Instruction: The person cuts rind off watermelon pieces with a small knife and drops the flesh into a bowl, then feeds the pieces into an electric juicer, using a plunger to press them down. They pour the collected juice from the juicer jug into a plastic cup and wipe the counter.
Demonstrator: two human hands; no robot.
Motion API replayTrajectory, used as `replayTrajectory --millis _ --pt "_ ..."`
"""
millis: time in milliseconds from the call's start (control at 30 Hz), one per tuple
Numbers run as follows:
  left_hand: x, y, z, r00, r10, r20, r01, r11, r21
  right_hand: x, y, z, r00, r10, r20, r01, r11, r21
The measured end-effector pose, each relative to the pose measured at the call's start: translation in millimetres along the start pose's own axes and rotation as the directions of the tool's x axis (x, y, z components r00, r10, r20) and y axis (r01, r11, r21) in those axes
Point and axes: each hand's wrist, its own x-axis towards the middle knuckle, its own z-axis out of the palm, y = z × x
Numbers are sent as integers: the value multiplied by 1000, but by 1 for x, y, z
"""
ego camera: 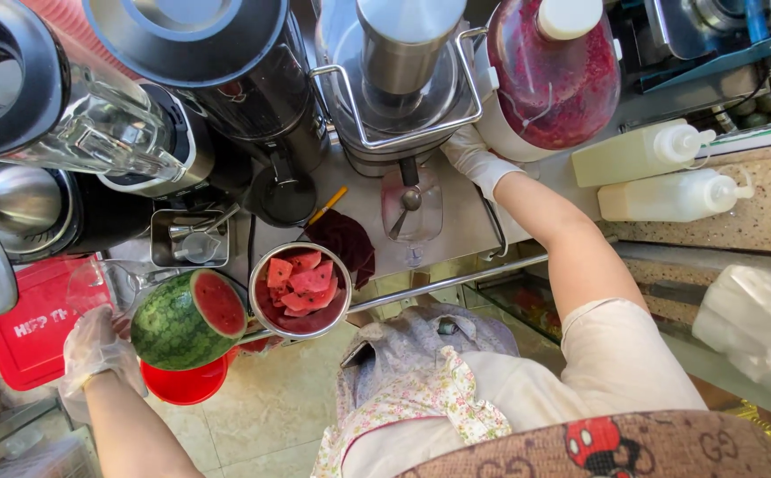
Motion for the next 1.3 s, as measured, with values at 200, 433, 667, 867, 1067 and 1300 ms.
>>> replayTrajectory --millis 200,433,667,867,1067,1300 --pt "-29 73 -54 870 -445 210 479 668 -569 -12 -50 36 996 -85 -11 51 692 -720" --pt "-116 172 -135 810 -566 152 510 552 -660 -54 -30 35 944 205 259 312 -813 -492" --pt "-147 156 -112 852 -492 -178 146 551 -822 -195 -151 115 939 252 236 332 -474 -816" --pt "-251 359 -155 761 48 -646 -598 438 -671 -213 -190 202 726 613 312 -10 462 -887" --pt "-238 465 -100 911 343 -229 -85 -386 -918 -192 -168 252 527 637 562 -97 702 -705" --pt "-241 517 -97 732 679 -53 486 -575 -658 -206 -163 220 520 527 672 248 660 -709"
